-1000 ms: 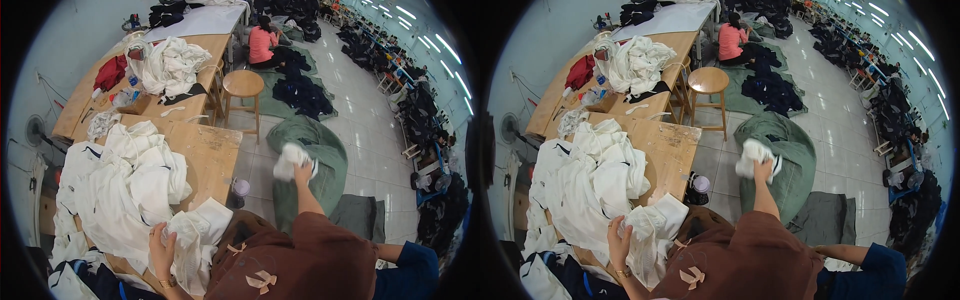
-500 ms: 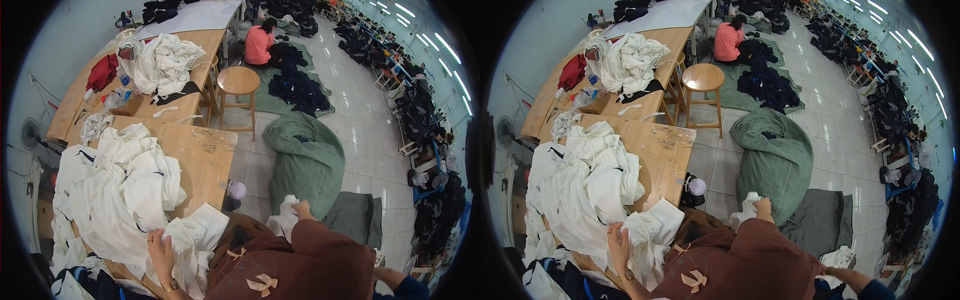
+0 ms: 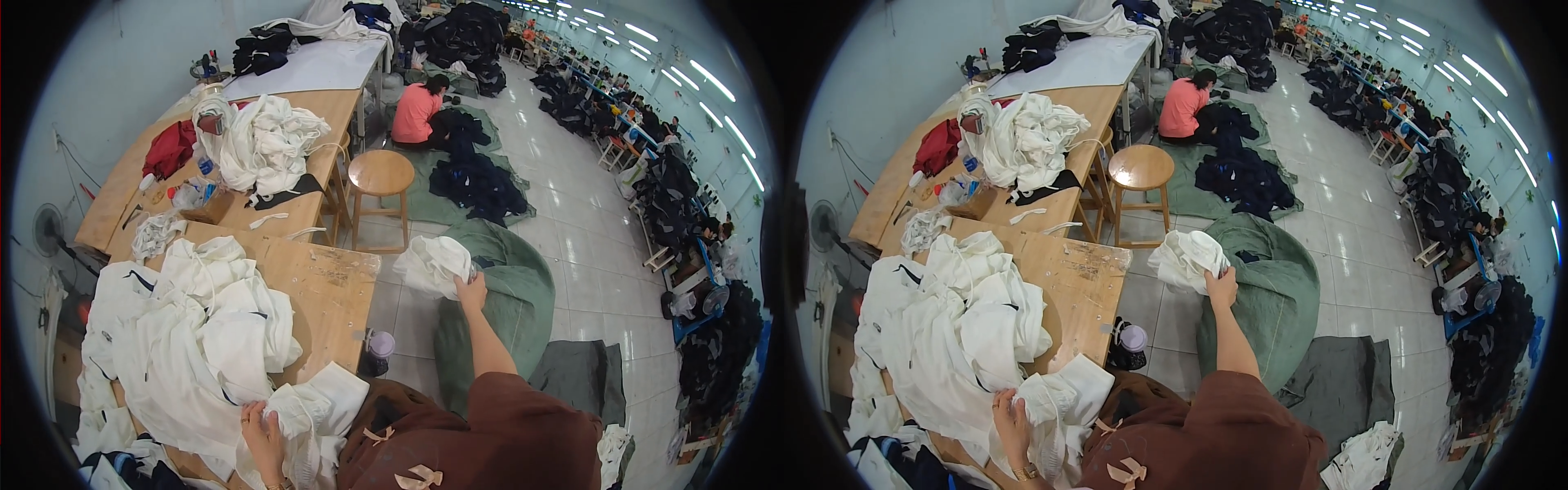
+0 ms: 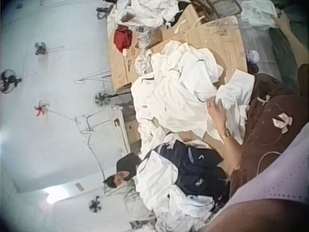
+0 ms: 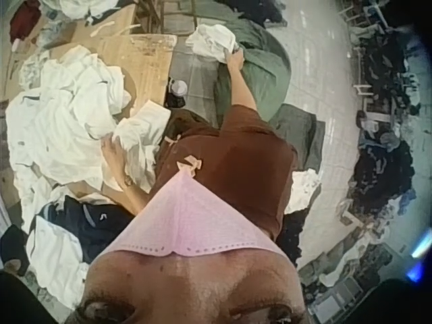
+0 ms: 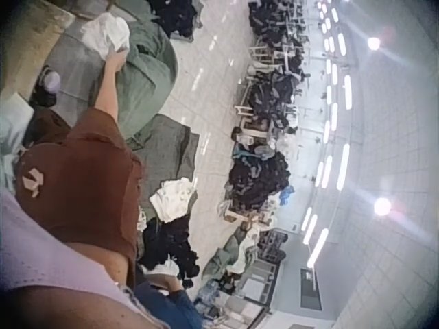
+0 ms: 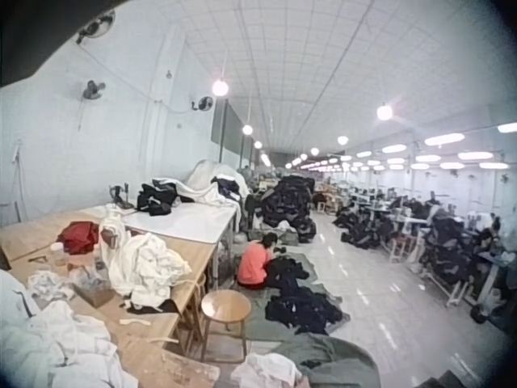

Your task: Trimming loose threads from white shorts in a garment factory.

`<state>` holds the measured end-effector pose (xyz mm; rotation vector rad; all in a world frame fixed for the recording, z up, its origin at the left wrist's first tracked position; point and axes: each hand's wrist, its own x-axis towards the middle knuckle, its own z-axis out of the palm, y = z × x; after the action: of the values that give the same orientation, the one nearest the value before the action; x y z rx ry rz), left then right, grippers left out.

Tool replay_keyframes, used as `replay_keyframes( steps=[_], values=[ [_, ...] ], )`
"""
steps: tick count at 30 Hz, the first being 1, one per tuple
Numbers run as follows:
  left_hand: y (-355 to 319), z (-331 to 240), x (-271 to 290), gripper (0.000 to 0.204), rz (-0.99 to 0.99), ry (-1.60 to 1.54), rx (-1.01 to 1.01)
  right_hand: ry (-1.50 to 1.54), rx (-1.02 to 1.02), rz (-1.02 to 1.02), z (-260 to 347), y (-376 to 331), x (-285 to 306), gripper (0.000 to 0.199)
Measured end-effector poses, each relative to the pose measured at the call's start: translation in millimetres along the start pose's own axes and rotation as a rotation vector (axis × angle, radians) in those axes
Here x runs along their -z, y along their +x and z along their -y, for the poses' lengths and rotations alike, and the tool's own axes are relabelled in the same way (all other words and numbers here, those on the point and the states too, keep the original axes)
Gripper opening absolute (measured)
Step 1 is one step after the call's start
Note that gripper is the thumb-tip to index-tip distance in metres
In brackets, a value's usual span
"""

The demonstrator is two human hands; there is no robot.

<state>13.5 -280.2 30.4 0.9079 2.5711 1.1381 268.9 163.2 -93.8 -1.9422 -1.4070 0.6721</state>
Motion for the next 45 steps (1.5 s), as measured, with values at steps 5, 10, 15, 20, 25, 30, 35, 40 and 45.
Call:
replay_keyframes(
  steps=[5, 10, 15, 20, 25, 30, 35, 40, 45],
  values=[
    [-7.0, 5.6, -5.3, 0.026, -0.055, 0.037, 0.005, -0.101, -0.08, 0.084, -39.7, -23.5, -1.6, 0.054],
    [0.3, 7.5, -5.6, 0.025, -0.033, 0.063, -0.032, -0.306, -0.226, 0.218, -110.7, -62.8, 23.4, 0.056],
    [2.5, 2.5, -8.8, 0.026, -0.025, 0.084, -0.015, -0.731, -0.436, 0.592, -237.2, -82.8, 42.6, 0.067],
    [4.2, 6.6, -4.1, 0.027, 0.037, 0.099, -0.001, -0.875, -0.548, 0.853, -312.6, -92.5, 44.0, 0.066],
    [5.8, -1.1, 0.8, 0.027, 0.081, 0.078, 0.053, -0.912, -0.546, 1.084, -359.9, -81.9, 32.7, 0.065],
    [9.5, -4.8, 0.1, 0.025, 0.088, 0.066, 0.042, -0.958, -0.498, 1.292, -391.6, -50.2, 11.5, 0.065],
    [2.0, -2.7, 1.0, 0.024, 0.041, 0.066, 0.048, -1.056, -0.367, 1.201, -357.5, -33.3, -14.8, 0.061],
    [1.2, -4.3, -4.1, 0.024, -0.033, 0.109, 0.043, -0.772, -0.305, 1.123, -313.9, -36.2, 25.3, 0.039],
    [1.0, -5.3, -4.9, 0.025, -0.059, 0.07, 0.062, -0.485, -0.291, 1.061, -218.0, -61.5, 72.4, 0.031]
  ],
)
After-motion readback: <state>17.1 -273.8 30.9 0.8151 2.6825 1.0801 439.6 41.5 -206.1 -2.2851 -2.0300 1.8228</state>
